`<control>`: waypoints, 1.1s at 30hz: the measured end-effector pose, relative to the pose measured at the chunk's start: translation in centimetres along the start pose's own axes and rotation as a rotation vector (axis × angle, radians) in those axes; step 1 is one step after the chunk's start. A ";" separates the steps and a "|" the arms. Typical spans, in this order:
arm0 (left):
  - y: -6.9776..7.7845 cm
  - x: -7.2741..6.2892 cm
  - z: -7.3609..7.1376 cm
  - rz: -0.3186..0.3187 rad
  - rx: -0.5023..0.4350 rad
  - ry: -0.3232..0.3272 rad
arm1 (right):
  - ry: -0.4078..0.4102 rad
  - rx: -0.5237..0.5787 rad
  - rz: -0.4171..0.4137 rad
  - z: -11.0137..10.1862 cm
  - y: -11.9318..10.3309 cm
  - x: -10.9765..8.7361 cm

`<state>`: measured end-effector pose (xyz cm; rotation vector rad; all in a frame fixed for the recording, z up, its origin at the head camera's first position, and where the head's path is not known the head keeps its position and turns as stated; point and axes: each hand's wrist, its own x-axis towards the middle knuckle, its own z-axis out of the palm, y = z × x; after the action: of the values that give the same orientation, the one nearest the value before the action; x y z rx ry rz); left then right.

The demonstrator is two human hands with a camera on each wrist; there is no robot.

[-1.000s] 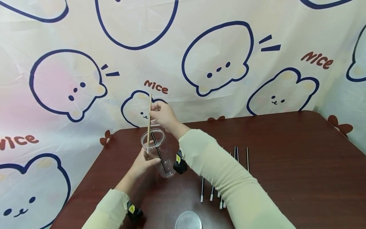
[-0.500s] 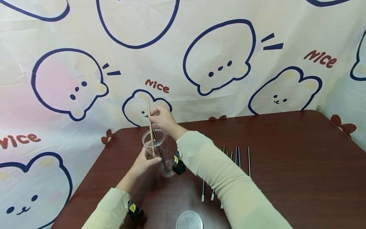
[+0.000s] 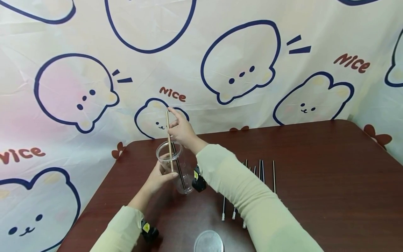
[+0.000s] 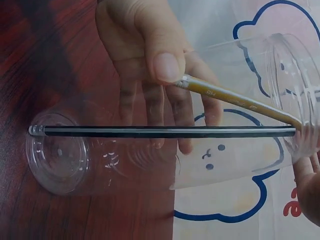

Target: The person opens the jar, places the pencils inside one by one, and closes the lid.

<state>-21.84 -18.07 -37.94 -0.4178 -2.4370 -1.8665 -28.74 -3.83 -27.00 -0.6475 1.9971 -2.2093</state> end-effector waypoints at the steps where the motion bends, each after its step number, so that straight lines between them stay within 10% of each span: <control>1: 0.0 0.0 0.0 -0.001 -0.004 -0.004 | -0.007 -0.004 -0.001 -0.1 0.0 0.0; 23: 0.7 0.1 -0.3 -0.098 -0.032 -0.032 | 0.022 -0.149 -0.026 -0.8 -0.3 -0.9; 33: 0.3 0.0 -0.2 -0.047 -0.034 -0.011 | -0.008 -0.189 -0.014 -0.8 -0.2 -1.4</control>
<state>-21.82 -18.16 -37.62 -0.3770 -2.4468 -1.9311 -27.73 -2.53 -27.22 -0.6911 2.2218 -2.0378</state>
